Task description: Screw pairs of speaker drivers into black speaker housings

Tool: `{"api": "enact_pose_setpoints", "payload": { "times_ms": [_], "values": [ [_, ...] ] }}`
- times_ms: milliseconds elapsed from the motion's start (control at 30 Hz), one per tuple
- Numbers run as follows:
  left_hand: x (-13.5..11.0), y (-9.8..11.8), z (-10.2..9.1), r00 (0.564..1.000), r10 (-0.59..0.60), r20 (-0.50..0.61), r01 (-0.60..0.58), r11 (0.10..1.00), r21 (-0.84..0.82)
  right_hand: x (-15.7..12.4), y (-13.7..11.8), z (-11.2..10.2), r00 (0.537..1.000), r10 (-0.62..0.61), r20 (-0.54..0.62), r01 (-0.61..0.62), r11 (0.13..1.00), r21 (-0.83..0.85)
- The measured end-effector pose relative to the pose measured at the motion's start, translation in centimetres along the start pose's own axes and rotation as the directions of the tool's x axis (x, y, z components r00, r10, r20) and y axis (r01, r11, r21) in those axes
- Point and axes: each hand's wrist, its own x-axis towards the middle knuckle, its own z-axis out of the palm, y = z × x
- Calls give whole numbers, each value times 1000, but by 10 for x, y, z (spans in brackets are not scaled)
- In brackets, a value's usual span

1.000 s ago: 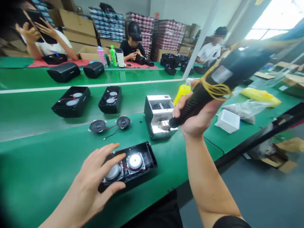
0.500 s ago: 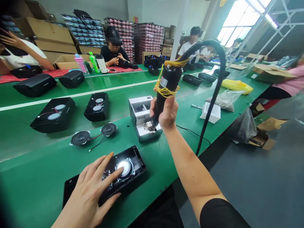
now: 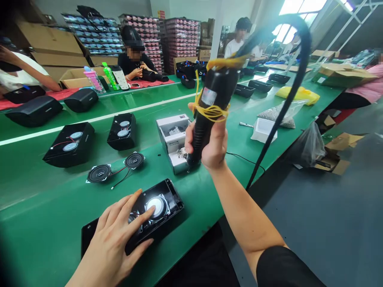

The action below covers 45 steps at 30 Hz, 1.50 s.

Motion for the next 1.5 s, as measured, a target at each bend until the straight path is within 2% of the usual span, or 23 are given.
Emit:
{"api": "enact_pose_setpoints", "payload": {
  "times_ms": [133, 267, 367, 500, 633, 833, 1067, 1500],
  "values": [
    [4, 8, -5, 998, -56, 35, 57, 997, -50, -7, -29, 27, 996, 88, -30, -85, 992, 92],
    [8, 12, -13, 995, -79, 55, 83, 994, -74, -13, -50, 46, 959, 274, 74, -282, 950, 136],
    [9, 12, -15, 993, -87, 78, 94, 992, -86, -22, -48, 51, 930, 335, 150, -361, 911, 201],
    [10, 13, -17, 989, -96, 110, 106, 990, -88, -40, -31, 49, 897, 387, 214, -435, 861, 265],
    [11, 15, -20, 986, -105, 129, 116, 990, -79, -57, -14, 40, 888, 389, 246, -453, 834, 315],
    [12, 16, -22, 984, -108, 143, 119, 990, -71, -67, -1, 35, 875, 426, 230, -479, 831, 284],
    [12, 16, -22, 982, -106, 155, 117, 991, -63, -70, 3, 33, 870, 436, 231, -492, 808, 324],
    [12, 16, -22, 978, -121, 171, 136, 988, -74, -72, 4, 35, 844, 484, 231, -534, 797, 281]
  ]
}}
